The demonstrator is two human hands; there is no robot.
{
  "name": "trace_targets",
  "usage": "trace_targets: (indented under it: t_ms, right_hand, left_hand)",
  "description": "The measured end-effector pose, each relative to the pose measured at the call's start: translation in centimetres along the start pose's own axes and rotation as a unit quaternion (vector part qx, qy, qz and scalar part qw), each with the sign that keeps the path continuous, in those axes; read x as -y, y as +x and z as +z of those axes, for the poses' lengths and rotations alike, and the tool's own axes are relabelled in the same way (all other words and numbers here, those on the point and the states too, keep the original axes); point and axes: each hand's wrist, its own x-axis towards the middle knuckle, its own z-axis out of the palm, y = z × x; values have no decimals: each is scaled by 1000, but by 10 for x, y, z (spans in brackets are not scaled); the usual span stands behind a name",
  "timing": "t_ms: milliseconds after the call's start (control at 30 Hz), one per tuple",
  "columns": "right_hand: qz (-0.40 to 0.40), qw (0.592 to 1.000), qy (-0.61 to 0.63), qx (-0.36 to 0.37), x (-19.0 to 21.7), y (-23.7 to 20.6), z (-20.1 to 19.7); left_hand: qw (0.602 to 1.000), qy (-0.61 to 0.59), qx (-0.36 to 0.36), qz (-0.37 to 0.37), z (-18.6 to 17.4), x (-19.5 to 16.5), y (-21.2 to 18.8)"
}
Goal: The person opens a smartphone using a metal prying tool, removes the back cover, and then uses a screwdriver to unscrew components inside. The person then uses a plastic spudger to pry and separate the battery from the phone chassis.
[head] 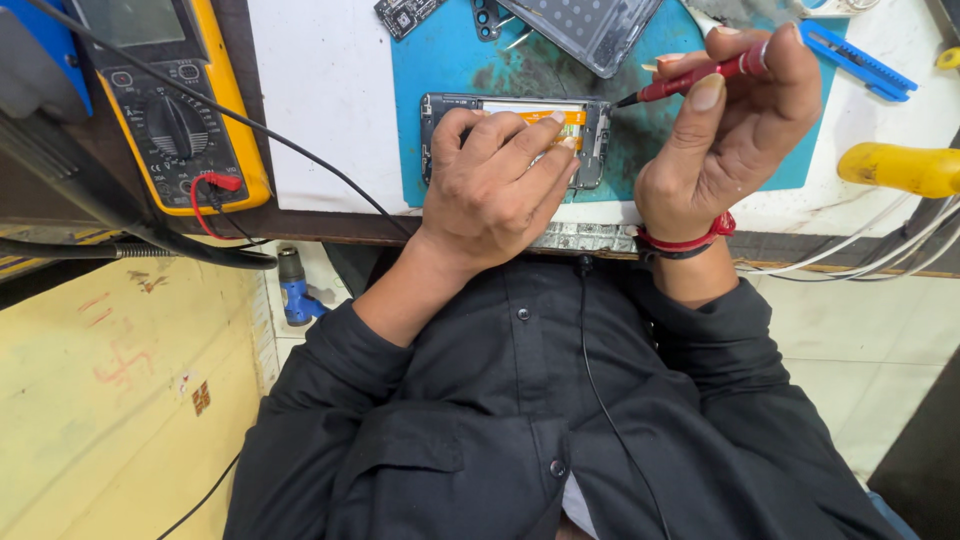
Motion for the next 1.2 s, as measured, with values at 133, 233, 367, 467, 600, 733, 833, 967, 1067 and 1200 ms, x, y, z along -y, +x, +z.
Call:
trace_targets:
  t_ms: [133, 233, 367, 467, 600, 733, 833, 967, 1067, 1200]
  right_hand:
    - [-3, 1000, 2, -5, 2, 0, 3]
    - [-16, 999, -35, 4, 6, 3, 4]
    - [-125, 983, -122, 52, 12, 10, -1]
    - [-127, 984, -108, 64, 14, 10, -2]
    - [-76, 996, -40, 30, 11, 5, 1]
    - [-74, 997, -29, 14, 6, 3, 1]
    - [-74, 997, -35, 16, 5, 2, -1]
    - [-81, 996, -38, 14, 3, 3, 0]
    - [-79, 996, -37, 14, 4, 4, 1]
    - [-71, 997, -41, 15, 9, 7, 2]
  left_hand:
    - [1000, 0, 0, 2, 0, 0, 0]
    - [1000, 0, 2, 1, -1, 0, 0]
    - [1000, -3, 2, 3, -1, 1, 0]
    - [1000, -3, 0, 3, 0, 1, 0]
    - [1000, -3, -3, 4, 0, 1, 0]
    - [1000, -6, -1, 3, 0, 1, 0]
    - [1000, -4, -1, 3, 0, 1, 0]
    - [1000, -7, 2, 3, -1, 1, 0]
    - [1000, -8, 1, 2, -1, 0, 0]
    - [1000, -8, 2, 1, -1, 0, 0]
